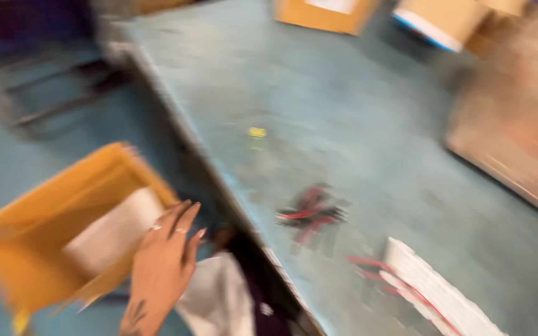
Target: The person connects red and black wires to small white electronic modules using a screwdriver, then places the wired modules into a cardboard box. The person also stacks unwired modules on the table.
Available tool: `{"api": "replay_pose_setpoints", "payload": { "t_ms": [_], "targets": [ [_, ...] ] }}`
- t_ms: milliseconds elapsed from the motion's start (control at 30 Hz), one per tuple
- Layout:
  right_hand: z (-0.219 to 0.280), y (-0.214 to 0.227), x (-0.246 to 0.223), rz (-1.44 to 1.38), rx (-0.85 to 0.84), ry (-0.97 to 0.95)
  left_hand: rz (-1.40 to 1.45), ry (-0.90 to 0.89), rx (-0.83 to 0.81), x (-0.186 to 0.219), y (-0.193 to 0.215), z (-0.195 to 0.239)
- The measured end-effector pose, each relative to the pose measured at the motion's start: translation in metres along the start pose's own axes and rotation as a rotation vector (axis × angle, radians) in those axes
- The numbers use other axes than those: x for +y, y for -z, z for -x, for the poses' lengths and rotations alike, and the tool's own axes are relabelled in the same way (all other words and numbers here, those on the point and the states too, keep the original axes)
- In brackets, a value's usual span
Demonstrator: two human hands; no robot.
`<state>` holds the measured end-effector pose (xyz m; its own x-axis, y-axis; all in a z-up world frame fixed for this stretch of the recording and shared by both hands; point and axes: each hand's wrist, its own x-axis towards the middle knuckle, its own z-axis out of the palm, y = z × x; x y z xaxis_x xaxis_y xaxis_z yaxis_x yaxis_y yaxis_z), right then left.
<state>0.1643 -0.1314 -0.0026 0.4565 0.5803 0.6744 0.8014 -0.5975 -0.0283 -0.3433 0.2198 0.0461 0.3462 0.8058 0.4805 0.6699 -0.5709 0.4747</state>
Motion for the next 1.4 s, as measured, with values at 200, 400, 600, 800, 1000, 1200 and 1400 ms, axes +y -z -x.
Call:
{"api": "replay_pose_setpoints", "payload": {
  "t_ms": [200,400,600,800,1000,1200,1400],
  "targets": [
    [0.03,0.077,0.004,0.136,-0.036,-0.138,0.52,-0.261,-0.206,0.139,-0.057,-0.018],
    [0.031,0.085,-0.025,-0.049,-0.05,-0.234,0.523,-0.431,-0.414,0.224,-0.128,0.0],
    [0.018,0.094,-0.046,-0.241,-0.086,-0.25,0.426,-0.451,-0.565,0.246,-0.153,0.015],
    [0.013,0.095,-0.062,-0.344,-0.289,-0.129,0.432,-0.533,-0.559,0.25,-0.155,0.013],
    [0.007,0.098,-0.064,-0.335,-0.482,-0.168,0.5,-0.492,-0.499,0.246,-0.159,0.019],
    [0.01,0.096,-0.062,-0.405,-0.509,-0.046,0.517,-0.447,-0.447,0.254,-0.161,0.033],
    [0.017,0.09,-0.062,-0.389,-0.5,-0.097,0.389,-0.35,-0.717,0.271,-0.149,0.021]
  ]
}}
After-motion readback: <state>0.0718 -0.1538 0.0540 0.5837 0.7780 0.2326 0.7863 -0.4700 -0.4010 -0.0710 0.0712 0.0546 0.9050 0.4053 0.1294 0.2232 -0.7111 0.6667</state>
